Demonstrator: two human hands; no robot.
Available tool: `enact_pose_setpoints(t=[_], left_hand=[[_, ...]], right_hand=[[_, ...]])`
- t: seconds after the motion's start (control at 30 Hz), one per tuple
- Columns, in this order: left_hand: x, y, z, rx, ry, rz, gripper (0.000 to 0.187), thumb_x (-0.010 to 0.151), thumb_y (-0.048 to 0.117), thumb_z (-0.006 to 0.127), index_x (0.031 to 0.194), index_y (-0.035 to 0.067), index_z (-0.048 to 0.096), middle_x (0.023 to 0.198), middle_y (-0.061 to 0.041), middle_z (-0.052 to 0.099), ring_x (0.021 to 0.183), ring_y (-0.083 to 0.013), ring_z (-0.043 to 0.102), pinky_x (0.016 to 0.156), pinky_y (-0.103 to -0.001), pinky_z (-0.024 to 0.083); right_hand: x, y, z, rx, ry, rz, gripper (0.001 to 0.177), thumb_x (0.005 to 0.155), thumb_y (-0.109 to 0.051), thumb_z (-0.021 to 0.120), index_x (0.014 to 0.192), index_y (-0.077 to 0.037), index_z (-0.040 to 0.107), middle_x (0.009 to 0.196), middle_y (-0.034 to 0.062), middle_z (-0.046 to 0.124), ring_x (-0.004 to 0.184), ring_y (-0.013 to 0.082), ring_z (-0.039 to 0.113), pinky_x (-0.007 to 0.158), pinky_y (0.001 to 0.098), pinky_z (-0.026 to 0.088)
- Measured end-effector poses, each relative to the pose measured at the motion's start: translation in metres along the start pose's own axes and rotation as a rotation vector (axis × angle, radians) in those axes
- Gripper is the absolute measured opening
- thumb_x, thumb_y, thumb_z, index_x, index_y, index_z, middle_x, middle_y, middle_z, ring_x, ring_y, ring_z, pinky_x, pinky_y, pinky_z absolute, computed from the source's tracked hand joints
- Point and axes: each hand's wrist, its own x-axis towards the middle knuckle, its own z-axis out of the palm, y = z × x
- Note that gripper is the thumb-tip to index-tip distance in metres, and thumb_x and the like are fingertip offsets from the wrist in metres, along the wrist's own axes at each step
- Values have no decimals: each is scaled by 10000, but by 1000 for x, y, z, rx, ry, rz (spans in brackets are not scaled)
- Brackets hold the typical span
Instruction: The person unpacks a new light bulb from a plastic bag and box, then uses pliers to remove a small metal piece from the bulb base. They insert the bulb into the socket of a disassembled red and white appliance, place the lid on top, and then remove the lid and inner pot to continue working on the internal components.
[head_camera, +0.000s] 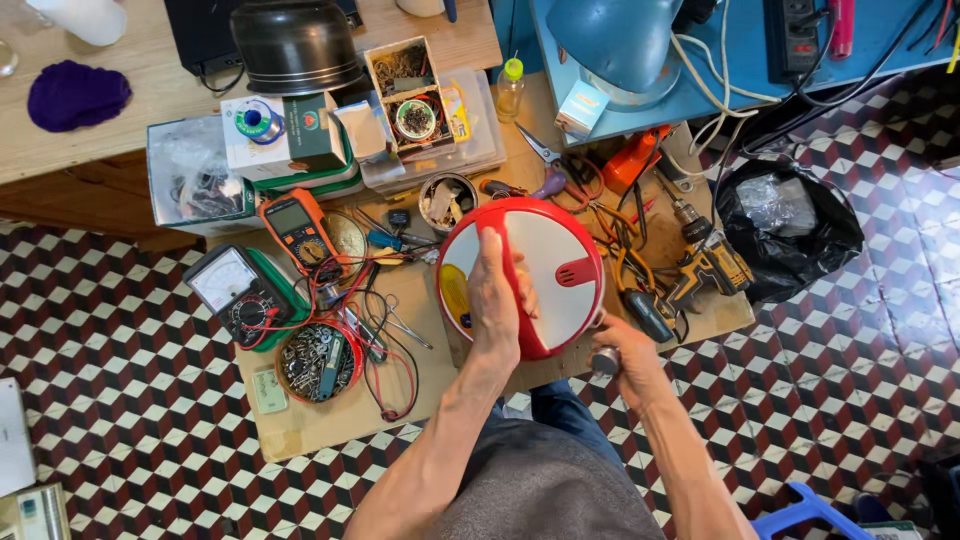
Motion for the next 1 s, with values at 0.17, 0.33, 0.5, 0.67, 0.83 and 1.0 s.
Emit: enact_pose_setpoints(t=[0.17,0.33,0.5,0.67,0.83,1.0], left_hand=[[2,-11,28,270,11,85,607,976,613,466,907,18,563,503,-19,453,359,-131,425,324,-297,347],[-39,-21,30,174,-19,103,530,1008,567,461,932,56,575,526,-11,456,414,-103,437,379,-268,371],[-101,-9,-1,513,-228,245,323,981,362,609,1044,45,607,823,-53,634,745,-153,612,671,-287,505],[-138,7,-50,944,-524,248,267,889,188,743,1114,60,678,1008,-79,735,953,-238,708,878,-362,546],[-147,11,-82,986,-421,332,409,789,59,726,1189,37,642,1140,-137,686,1100,-312,648,983,-406,487],[-156,14,-97,897,-181,394,426,786,-11,674,1207,30,624,1206,-155,664,1155,-331,652,979,-396,495]], right_hand=[[32,45,-5,147,26,102,240,882,-151,619,1101,-55,623,856,34,653,731,161,624,581,333,523],[34,38,-12,127,17,157,271,853,-186,624,1093,-87,704,909,58,712,739,169,644,564,312,498],[38,44,-21,176,-7,29,226,855,-227,646,1043,-110,689,909,44,705,722,132,656,535,302,509],[1,0,-32,9,305,-116,475,864,-100,799,1242,-40,517,955,53,628,791,164,608,647,293,508],[-49,-76,13,135,23,-138,533,798,-82,771,1254,-31,500,1054,56,595,898,140,663,778,362,629],[-26,-78,92,-327,-151,-143,597,759,-97,785,1268,-44,478,1140,83,572,933,186,674,699,347,636]])
